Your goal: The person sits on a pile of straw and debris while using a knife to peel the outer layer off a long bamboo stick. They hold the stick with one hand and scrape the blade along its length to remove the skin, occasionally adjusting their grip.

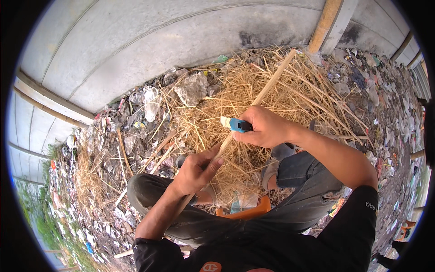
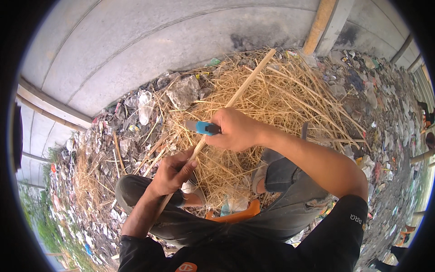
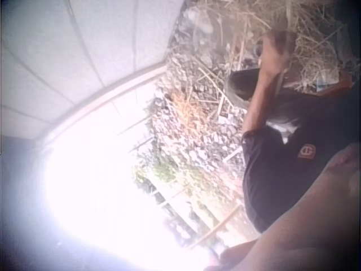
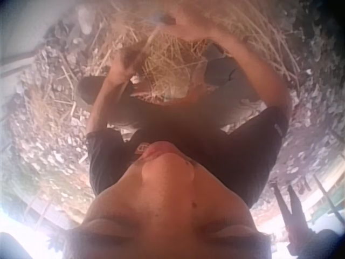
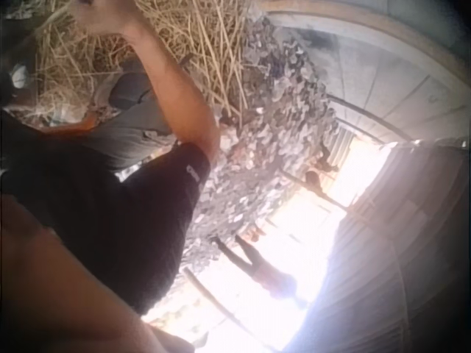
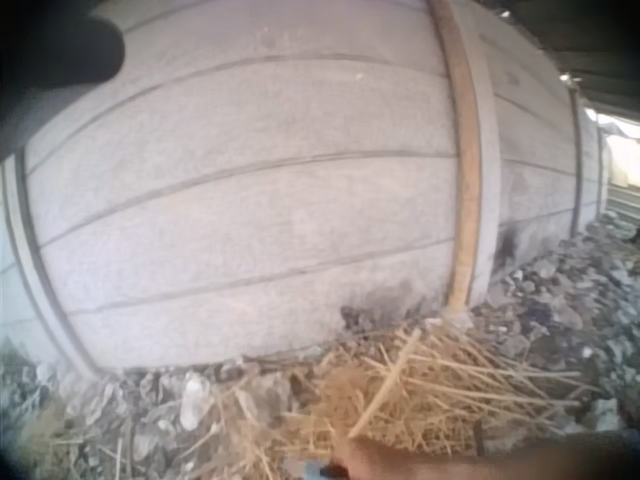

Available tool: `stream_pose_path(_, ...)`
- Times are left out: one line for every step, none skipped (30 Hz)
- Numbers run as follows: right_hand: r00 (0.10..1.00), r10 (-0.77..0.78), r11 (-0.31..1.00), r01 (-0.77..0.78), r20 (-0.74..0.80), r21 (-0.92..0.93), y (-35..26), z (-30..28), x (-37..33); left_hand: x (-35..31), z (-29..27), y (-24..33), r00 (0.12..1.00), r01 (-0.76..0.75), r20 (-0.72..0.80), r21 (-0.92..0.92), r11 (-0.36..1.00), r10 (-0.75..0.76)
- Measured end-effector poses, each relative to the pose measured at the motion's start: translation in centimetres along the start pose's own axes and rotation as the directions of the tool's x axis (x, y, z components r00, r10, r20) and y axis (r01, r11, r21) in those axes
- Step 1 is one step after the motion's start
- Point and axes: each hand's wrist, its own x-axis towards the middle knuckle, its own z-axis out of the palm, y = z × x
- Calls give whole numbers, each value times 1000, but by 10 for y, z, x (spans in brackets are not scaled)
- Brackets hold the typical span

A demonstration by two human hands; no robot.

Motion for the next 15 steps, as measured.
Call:
stream_pose_path(990, -8, 998, -2, 141, 70, -5, 0, -2, 1, 0, -2, 999, -1, -39, -26, 1000, 0)
stream_pose_path(960, -26, 990, -14, 280, 139, -11, 2, -4, 2, -1, -7, 997, -3, -78, -53, 999, -2)
stream_pose_path(909, -54, 978, -35, 413, 204, -17, 4, -6, 3, -3, -10, 993, -5, -120, -79, 997, -5)
stream_pose_path(897, -25, 984, -54, 441, 167, -20, 7, -9, 4, -5, -9, 986, -16, -167, -18, 1000, 13)
stream_pose_path(883, 3, 989, -72, 469, 129, -23, 9, -11, 4, -9, -7, 976, -24, -215, 42, 999, 32)
stream_pose_path(868, 32, 992, -87, 496, 90, -27, 10, -12, 4, -15, -4, 963, -28, -263, 103, 994, 55)
stream_pose_path(869, 82, 995, -102, 488, 14, -32, 7, -9, 0, -33, 3, 952, -6, -298, 199, 980, 67)
stream_pose_path(884, 78, 996, -84, 461, -6, -26, 6, -10, -1, -48, 17, 920, -32, -362, 314, 949, 151)
stream_pose_path(896, 64, 998, -59, 439, -26, -16, 6, -9, -3, -65, 30, 849, -43, -480, 356, 933, 222)
stream_pose_path(905, 48, 998, -31, 423, -49, -11, 5, -8, -9, -91, 39, 784, -70, -553, 374, 925, 283)
stream_pose_path(909, 71, 996, -42, 411, -79, -9, 3, -10, -17, -123, 50, 673, -59, -617, 506, 861, 408)
stream_pose_path(908, 70, 994, -31, 413, -101, -8, 5, -6, -38, -154, 74, 493, -19, -710, 570, 822, 503)
stream_pose_path(912, 95, 991, -48, 399, -126, -6, 5, -8, -49, -175, 99, 259, -15, -760, 614, 789, 596)
stream_pose_path(924, 106, 991, -67, 367, -119, -6, 3, -12, -65, -197, 122, 67, 4, -721, 691, 723, 689)
stream_pose_path(930, 75, 995, -43, 360, -95, -14, 4, -9, -113, -240, 142, -72, 131, -636, 758, 639, 768)
